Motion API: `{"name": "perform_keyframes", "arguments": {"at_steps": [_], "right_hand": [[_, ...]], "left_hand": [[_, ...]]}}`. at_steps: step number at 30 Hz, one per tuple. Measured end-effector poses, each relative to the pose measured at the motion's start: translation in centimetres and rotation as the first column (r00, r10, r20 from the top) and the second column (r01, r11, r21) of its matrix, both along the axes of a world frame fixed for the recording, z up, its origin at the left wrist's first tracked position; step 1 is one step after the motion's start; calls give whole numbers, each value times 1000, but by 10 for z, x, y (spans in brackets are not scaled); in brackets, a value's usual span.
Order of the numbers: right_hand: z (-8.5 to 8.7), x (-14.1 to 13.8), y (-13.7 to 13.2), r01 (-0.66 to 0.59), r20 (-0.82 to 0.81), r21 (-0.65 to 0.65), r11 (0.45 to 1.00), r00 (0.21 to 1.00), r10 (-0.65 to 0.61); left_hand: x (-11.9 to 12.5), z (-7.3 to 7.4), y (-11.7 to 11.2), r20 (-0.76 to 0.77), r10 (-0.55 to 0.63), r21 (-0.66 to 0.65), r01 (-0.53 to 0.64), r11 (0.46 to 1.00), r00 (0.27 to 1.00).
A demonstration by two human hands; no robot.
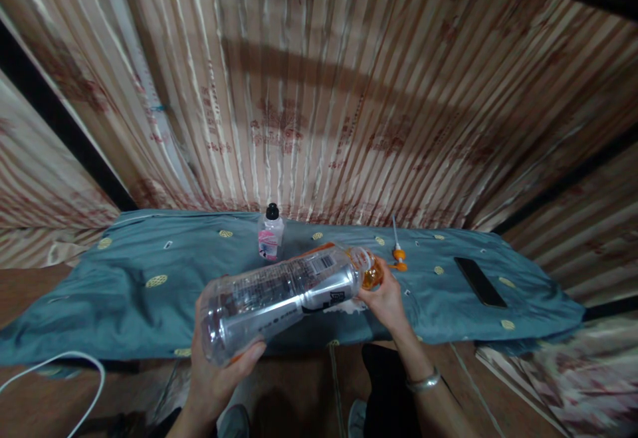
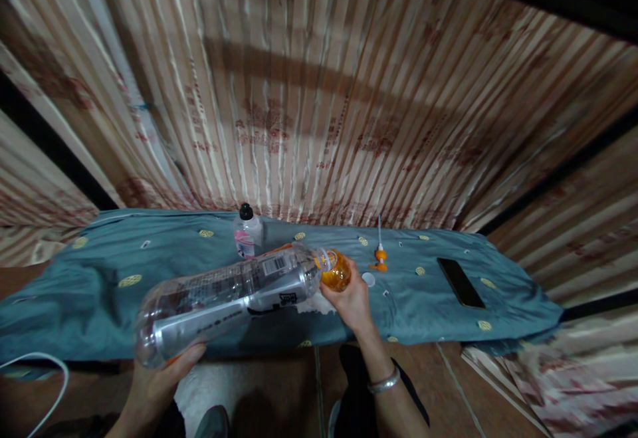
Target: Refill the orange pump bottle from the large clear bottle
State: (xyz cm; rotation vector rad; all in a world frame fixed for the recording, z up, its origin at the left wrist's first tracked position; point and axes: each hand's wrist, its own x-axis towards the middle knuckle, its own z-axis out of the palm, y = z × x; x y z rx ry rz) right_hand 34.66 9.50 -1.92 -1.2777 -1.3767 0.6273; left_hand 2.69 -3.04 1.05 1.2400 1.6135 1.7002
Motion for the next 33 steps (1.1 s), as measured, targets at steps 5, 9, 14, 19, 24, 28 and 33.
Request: {"name": "perform_keyframes", "arguments": {"at_steps": [5, 9, 14, 19, 24, 28, 33], "right_hand": [[-1, -1, 0, 2, -3, 27, 1000, 1000, -1], [-1, -1, -1, -11, -3, 31, 999, 1000, 11], [-2, 0, 0, -1, -4, 7, 1000, 1000, 1], [-2, 0, -2, -19, -14, 4, 1000, 1000, 19], [-1, -1, -2, -25, -18, 1, 1000, 1000, 25], [-3, -1, -1, -37, -14, 14, 999, 999, 37], [-5, -1, 0, -34, -15, 9, 999, 999, 35]], "left_hand": [[7, 0, 0, 35, 90, 34, -92, 995, 995], [-2, -9, -3, -30, -22, 8, 23, 1000, 999], [-10, -17, -3, -57, -20, 49, 23, 999, 998], [-12, -16, -2, -66, -13, 42, 16, 999, 998], [-2, -9, -4, 21, 7, -16, -7, 1000, 1000], [-2, -12, -4, 34, 0, -16, 1, 1000, 999], [-11, -18, -4, -26, -16, 3, 16, 1000, 1000]]}}
